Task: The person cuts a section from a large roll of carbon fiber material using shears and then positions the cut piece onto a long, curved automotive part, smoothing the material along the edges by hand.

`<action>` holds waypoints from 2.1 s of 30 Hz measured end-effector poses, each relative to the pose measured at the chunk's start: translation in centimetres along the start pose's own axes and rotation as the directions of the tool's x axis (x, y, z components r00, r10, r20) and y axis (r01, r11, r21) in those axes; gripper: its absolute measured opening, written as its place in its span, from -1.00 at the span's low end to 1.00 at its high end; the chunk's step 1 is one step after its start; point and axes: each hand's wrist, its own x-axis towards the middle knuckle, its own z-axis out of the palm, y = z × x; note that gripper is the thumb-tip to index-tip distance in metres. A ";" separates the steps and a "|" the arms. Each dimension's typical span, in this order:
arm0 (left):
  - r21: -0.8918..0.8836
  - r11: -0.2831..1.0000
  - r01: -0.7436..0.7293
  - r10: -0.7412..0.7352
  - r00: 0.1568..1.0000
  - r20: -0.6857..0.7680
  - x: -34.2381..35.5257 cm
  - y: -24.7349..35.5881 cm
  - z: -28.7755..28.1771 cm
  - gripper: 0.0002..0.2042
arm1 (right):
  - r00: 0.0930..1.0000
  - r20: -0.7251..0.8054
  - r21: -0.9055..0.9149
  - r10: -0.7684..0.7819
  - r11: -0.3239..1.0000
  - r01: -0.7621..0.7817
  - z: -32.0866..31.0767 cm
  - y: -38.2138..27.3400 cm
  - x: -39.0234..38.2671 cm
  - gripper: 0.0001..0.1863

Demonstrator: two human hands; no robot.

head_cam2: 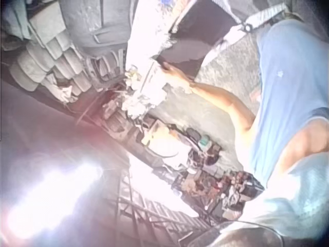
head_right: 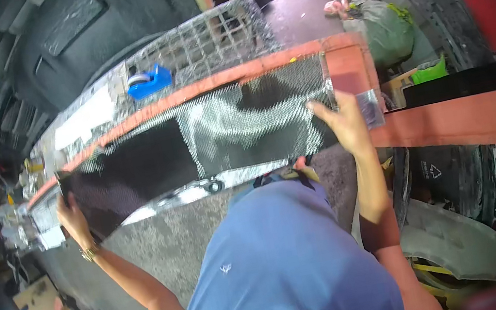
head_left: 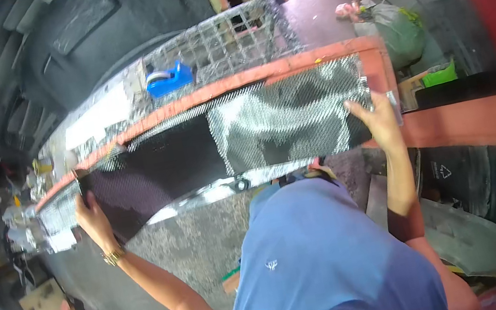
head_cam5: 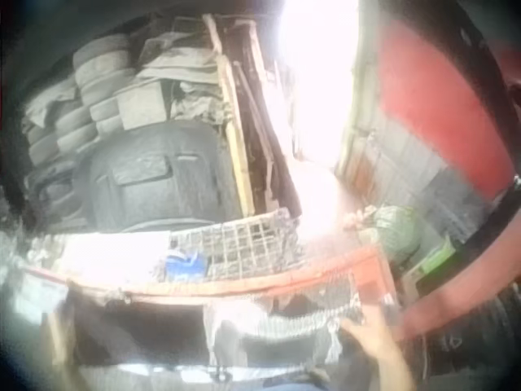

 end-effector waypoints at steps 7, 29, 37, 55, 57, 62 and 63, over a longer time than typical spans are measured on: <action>-0.111 0.992 0.058 -0.055 0.998 0.032 -2.3 2.7 4.0 -0.66 | 0.997 -0.072 0.025 0.028 0.999 -0.026 -3.9 3.1 -0.4 -0.86; -0.029 0.999 0.044 -0.043 0.999 0.030 -4.9 11.2 12.7 -0.59 | 0.998 -0.068 0.030 -0.003 1.000 0.005 -13.2 4.7 3.0 -0.87; -0.772 0.621 -0.140 0.611 0.703 0.364 -6.4 31.1 15.6 -0.63 | 0.992 -0.066 -0.199 -0.111 0.975 0.096 -13.7 1.8 1.2 -0.83; -0.678 0.730 0.090 0.680 0.009 0.733 -4.2 38.0 24.3 -0.56 | 0.996 -0.067 -0.003 -0.064 0.998 0.064 -18.1 3.0 1.2 -0.77; -0.663 0.746 -0.064 0.663 -0.027 0.748 -3.6 37.5 24.3 -0.60 | 0.997 -0.081 0.103 0.010 0.995 -0.002 -18.7 5.0 2.0 -0.81; -0.615 0.785 0.075 0.619 -0.058 0.783 -2.0 35.9 23.2 -0.63 | 0.991 -0.069 0.261 0.114 0.961 -0.093 -20.7 10.6 4.7 -0.80; -0.618 0.781 0.094 0.623 -0.042 0.781 -1.4 36.6 21.9 -0.62 | 0.989 -0.070 0.265 0.132 0.958 -0.109 -21.2 11.5 5.1 -0.80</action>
